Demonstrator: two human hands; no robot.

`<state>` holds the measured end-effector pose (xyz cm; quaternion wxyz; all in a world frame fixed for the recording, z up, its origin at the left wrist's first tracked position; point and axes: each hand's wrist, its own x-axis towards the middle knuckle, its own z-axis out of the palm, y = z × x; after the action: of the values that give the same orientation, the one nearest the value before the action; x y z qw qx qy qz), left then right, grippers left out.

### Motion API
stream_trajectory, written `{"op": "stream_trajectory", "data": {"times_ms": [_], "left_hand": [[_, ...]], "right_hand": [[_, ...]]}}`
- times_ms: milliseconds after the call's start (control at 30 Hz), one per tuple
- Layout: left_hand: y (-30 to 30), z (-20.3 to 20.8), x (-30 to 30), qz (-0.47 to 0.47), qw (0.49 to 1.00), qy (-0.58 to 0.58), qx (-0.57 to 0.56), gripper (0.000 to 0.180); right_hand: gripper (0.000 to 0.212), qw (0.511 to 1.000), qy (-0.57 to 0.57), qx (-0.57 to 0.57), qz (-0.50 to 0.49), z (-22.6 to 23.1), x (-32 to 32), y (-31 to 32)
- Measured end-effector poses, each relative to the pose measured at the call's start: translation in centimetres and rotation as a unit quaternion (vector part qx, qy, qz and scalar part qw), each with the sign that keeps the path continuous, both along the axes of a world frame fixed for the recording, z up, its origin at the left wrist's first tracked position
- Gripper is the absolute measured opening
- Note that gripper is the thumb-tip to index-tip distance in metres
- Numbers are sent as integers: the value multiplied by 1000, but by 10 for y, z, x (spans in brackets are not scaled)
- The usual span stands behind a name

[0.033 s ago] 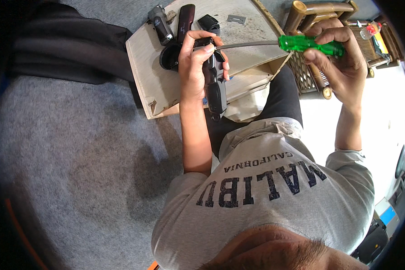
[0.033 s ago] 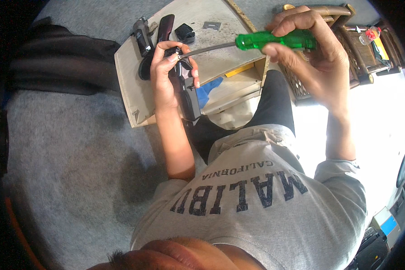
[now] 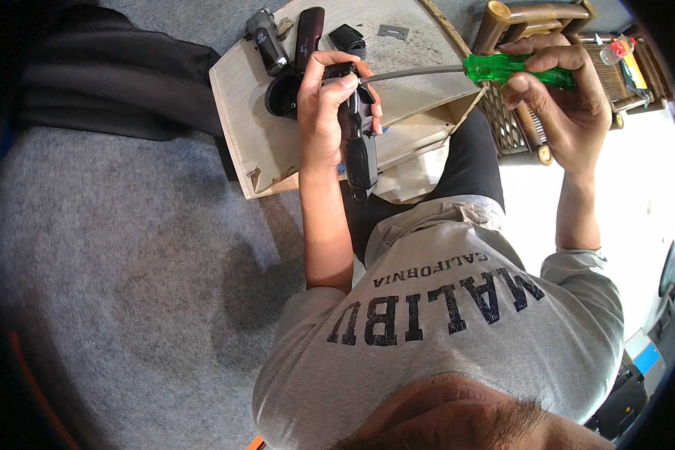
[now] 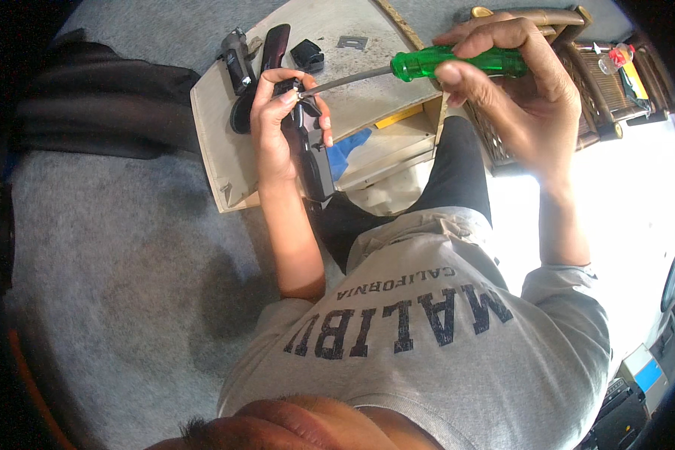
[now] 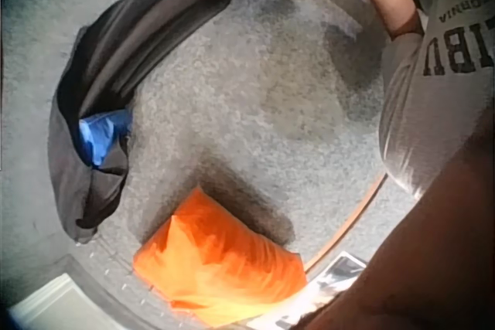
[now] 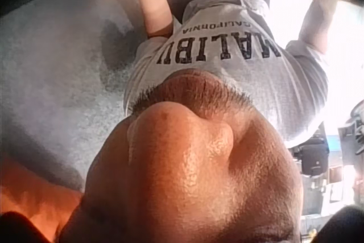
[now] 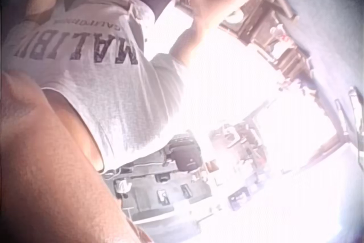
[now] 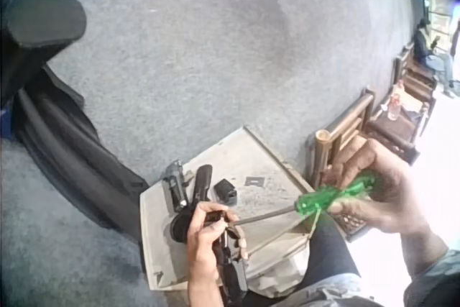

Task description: The person uses a screwdriver to remove and replace screws on a hair clipper, handling small parts and placing them in a black container on a table.

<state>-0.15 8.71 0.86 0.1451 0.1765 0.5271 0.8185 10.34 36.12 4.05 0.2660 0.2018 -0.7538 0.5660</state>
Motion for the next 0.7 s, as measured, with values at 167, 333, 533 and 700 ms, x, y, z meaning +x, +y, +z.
{"op": "stream_trajectory", "data": {"times_ms": [167, 333, 533, 700], "left_hand": [[-2, -1, -2, 10, 1000, 1, 0, 26], [-1, -8, 3, -3, 996, 76, -51, 28], [3, -6, 5, -16, 991, 111, -70, 26], [2, -5, 7, -12, 992, 108, -63, 24]], "right_hand": [[29, 988, 17, -151, -9, -12, -8, -21], [39, 985, -6, -157, -71, -26, 2, -11], [48, 938, 47, -328, -97, -38, -2, -22], [48, 956, -81, -250, -128, -61, 11, -4]]}}
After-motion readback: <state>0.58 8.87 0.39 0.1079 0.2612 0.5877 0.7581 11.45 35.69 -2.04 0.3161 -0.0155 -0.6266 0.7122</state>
